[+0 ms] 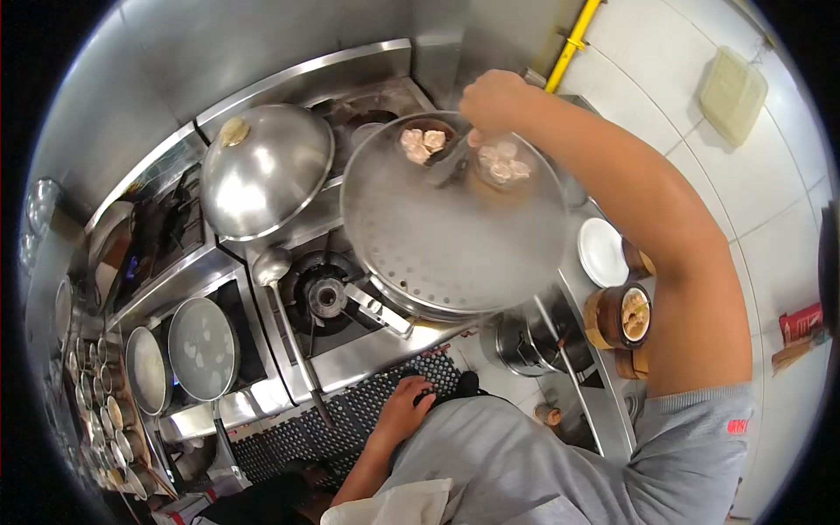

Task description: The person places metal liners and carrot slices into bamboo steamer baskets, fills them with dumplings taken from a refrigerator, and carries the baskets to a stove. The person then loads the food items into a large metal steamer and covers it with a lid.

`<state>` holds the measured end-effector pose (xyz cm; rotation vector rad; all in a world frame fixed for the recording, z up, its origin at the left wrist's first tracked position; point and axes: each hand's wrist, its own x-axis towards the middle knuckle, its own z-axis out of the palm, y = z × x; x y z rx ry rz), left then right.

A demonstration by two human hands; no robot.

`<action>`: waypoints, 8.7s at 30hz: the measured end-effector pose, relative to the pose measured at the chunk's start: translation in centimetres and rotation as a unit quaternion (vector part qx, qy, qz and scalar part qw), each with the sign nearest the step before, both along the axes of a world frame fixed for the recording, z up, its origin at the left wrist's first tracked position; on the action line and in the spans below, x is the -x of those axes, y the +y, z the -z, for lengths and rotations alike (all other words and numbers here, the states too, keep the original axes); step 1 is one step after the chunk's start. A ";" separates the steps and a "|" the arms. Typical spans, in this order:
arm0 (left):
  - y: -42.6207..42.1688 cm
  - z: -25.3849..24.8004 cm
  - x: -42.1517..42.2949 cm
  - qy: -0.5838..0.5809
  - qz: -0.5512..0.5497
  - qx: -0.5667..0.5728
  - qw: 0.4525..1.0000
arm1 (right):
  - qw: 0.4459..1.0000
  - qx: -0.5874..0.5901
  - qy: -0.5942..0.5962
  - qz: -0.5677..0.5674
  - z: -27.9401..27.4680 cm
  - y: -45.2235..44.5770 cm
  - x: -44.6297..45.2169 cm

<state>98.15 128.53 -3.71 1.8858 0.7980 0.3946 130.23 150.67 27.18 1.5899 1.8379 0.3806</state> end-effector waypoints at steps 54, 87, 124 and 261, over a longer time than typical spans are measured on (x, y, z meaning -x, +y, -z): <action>-13.1 -8.4 -60.6 0.270 0.605 0.033 0.748 | -0.035 -0.595 0.623 0.507 27.7 -62.1 -14.3; -8.3 -26.7 -51.5 0.113 0.411 0.142 0.893 | 0.034 -0.533 0.781 0.324 10.6 -55.0 -16.0; 24.1 -38.3 -20.0 0.209 0.180 -0.435 0.857 | 0.127 0.008 0.900 0.418 24.2 -5.4 0.7; 19.7 -12.6 -20.4 0.214 -0.270 0.188 0.920 | 0.250 -0.235 0.930 0.136 11.2 -41.7 -17.8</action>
